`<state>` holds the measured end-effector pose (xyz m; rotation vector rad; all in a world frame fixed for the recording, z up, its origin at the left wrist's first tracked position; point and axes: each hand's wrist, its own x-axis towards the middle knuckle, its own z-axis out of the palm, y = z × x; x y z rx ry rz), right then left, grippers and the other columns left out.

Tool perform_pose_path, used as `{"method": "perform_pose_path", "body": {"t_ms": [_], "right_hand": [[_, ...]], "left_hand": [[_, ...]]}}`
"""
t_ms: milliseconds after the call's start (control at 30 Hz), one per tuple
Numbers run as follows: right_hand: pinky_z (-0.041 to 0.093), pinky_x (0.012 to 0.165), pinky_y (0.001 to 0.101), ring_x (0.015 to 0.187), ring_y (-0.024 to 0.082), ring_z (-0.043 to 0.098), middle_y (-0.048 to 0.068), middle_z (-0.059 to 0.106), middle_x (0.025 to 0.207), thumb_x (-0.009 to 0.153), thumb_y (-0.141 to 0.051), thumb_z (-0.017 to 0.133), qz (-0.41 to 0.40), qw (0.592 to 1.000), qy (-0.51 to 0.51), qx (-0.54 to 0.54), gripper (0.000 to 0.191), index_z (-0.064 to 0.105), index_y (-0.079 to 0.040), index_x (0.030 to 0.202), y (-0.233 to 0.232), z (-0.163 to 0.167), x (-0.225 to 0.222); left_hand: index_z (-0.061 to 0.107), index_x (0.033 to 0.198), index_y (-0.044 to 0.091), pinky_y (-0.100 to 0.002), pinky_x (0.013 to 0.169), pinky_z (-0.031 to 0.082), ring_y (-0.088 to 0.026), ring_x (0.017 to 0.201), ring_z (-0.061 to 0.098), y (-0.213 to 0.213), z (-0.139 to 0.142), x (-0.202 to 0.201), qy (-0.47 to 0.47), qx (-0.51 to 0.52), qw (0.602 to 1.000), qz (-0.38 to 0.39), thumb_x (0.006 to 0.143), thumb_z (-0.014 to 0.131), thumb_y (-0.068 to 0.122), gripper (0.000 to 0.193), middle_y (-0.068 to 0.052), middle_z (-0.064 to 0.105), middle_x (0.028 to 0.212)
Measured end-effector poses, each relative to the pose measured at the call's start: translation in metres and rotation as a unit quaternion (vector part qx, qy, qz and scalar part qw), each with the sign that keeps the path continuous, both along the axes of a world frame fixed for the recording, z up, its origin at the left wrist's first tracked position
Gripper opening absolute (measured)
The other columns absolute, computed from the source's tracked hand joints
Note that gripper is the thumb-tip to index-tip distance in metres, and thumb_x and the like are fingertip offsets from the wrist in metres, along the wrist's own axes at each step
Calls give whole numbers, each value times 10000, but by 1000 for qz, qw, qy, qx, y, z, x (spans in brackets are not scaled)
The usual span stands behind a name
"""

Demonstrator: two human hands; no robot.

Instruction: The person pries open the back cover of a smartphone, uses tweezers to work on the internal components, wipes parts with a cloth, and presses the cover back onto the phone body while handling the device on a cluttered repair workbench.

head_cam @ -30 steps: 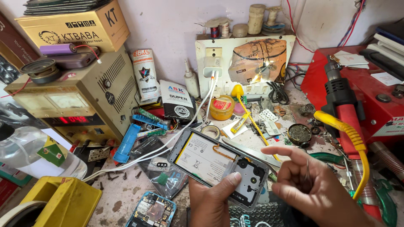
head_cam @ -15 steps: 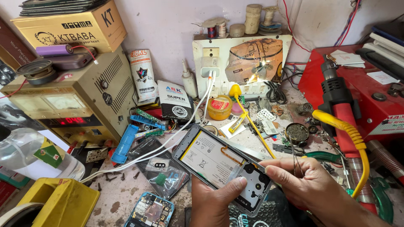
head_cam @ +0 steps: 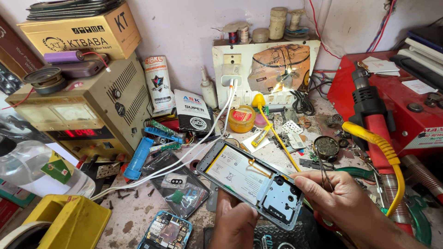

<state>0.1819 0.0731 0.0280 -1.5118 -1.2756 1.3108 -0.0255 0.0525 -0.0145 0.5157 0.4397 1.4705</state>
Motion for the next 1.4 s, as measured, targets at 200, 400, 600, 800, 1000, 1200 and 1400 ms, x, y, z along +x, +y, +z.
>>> {"method": "perform_pose_path", "body": {"t_ms": [200,400,600,800,1000,1200,1400], "right_hand": [[374,460,263,503,68,467,-27,584,599,948,-311,693,-9,1000,-16,6,298,760,-33,1032,0,0,3],[448,461,249,591,70,517,-11,582,712,1011,-257,647,56,981,-55,177,366,669,-72,1327,-6,1,13],[469,489,193,600,22,535,-36,574,701,1019,-232,577,129,951,-67,274,377,689,-6,1299,-7,0,19],[327,333,263,417,94,474,38,571,593,979,-152,555,69,989,32,128,405,636,-18,1352,-6,-6,21],[301,329,261,403,88,416,27,532,569,973,-143,544,59,989,68,120,385,639,-6,1320,-5,-8,22],[295,316,270,397,89,402,27,515,545,979,-157,572,49,992,66,99,337,656,-8,1269,-5,-4,20],[291,303,278,368,101,406,40,516,527,979,-153,593,42,992,80,90,323,677,4,1248,-6,0,18]], "left_hand": [[415,1507,17,-405,1054,476,-280,1203,636,-5,8,1,78,-10,997,13,564,488,-97,953,-176,622,1280],[411,1484,10,-446,1081,488,-303,1211,647,-4,15,2,81,-12,997,-18,565,522,-122,935,-201,627,1275],[418,1442,-3,-458,1058,518,-299,1182,665,-4,13,1,83,25,996,-25,609,567,-140,858,-199,639,1255],[430,1422,-1,-457,1030,530,-296,1164,666,-3,7,0,89,32,995,-34,640,658,-127,825,-190,652,1245],[423,1429,1,-442,1021,536,-283,1169,665,-2,4,1,85,40,995,-30,643,675,-119,834,-178,648,1258],[400,1455,21,-428,987,541,-278,1157,665,-3,9,0,92,24,995,-41,644,660,-127,865,-177,645,1263],[386,1504,42,-414,961,565,-273,1144,670,-6,15,0,96,7,994,-44,654,687,-121,917,-178,645,1257]]}}
